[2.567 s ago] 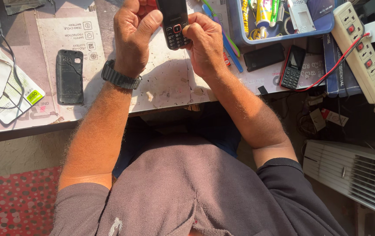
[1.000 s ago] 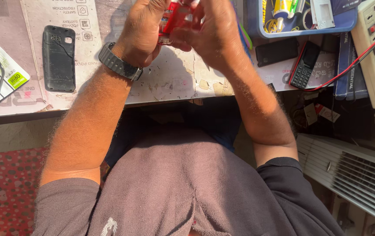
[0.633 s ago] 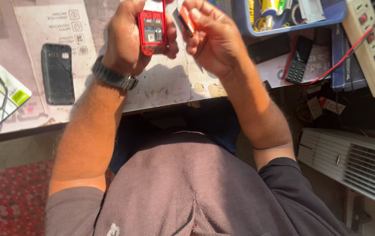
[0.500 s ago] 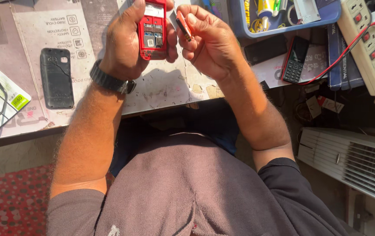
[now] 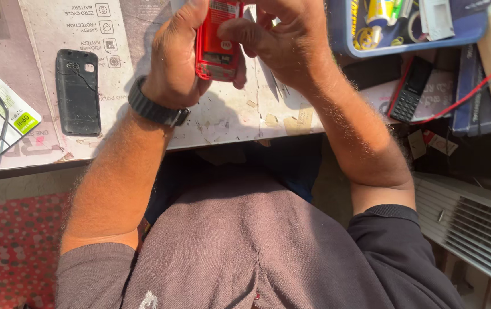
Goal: The person repeatedly opens and closes the back cover of a red mobile phone, removes and reinserts the battery, and presses the keypad. The person also handles a small white object and a pair of scissors.
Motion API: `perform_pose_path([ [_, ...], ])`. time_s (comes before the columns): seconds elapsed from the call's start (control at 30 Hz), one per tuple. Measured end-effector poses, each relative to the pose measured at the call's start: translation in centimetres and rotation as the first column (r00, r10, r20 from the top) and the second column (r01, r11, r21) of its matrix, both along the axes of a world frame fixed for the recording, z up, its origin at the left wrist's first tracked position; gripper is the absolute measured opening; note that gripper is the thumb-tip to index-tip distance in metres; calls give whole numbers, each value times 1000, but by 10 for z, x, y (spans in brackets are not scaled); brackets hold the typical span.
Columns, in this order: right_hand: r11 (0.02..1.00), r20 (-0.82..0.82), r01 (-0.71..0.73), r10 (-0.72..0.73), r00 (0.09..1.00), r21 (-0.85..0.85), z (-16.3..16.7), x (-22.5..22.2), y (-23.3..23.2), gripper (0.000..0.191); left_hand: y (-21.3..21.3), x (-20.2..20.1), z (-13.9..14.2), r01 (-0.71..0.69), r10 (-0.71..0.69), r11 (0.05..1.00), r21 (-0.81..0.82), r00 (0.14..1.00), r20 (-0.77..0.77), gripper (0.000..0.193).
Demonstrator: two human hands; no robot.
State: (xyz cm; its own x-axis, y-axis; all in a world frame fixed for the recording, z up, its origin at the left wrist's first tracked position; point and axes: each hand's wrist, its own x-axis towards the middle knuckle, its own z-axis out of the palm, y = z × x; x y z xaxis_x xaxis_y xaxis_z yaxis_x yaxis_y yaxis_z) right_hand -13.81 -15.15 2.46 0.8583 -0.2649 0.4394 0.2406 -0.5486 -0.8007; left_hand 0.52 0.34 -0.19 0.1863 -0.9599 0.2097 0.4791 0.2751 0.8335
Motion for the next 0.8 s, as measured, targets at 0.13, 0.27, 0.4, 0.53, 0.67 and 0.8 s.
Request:
perform_pose_path([
  [0.13, 988, -28, 15, -11, 1000, 155, -8, 7, -4, 24, -4, -3, 0, 14, 1, 995, 104, 990, -138, 63],
  [0.27, 970, -49, 22, -11, 999, 243, -12, 11, -9, 26, -5, -4, 1, 44, 8, 979, 200, 968, -250, 64],
  [0.4, 915, -155, 85, -25, 988, 394, -10, 6, -11, 32, -6, -7, 4, 46, 30, 965, 257, 958, -287, 63],
  [0.53, 948, -114, 81, -48, 992, 307, -13, 4, -7, 35, -4, -5, 7, 53, 14, 960, 274, 971, -237, 66],
  [0.67, 924, -106, 109, -75, 992, 366, -15, 3, -3, 36, -2, -5, 10, 63, 15, 944, 324, 972, -233, 64],
  [0.8, 875, -187, 158, -79, 979, 458, -15, 2, -5, 35, 1, -4, 9, 99, 3, 942, 320, 953, -303, 64],
])
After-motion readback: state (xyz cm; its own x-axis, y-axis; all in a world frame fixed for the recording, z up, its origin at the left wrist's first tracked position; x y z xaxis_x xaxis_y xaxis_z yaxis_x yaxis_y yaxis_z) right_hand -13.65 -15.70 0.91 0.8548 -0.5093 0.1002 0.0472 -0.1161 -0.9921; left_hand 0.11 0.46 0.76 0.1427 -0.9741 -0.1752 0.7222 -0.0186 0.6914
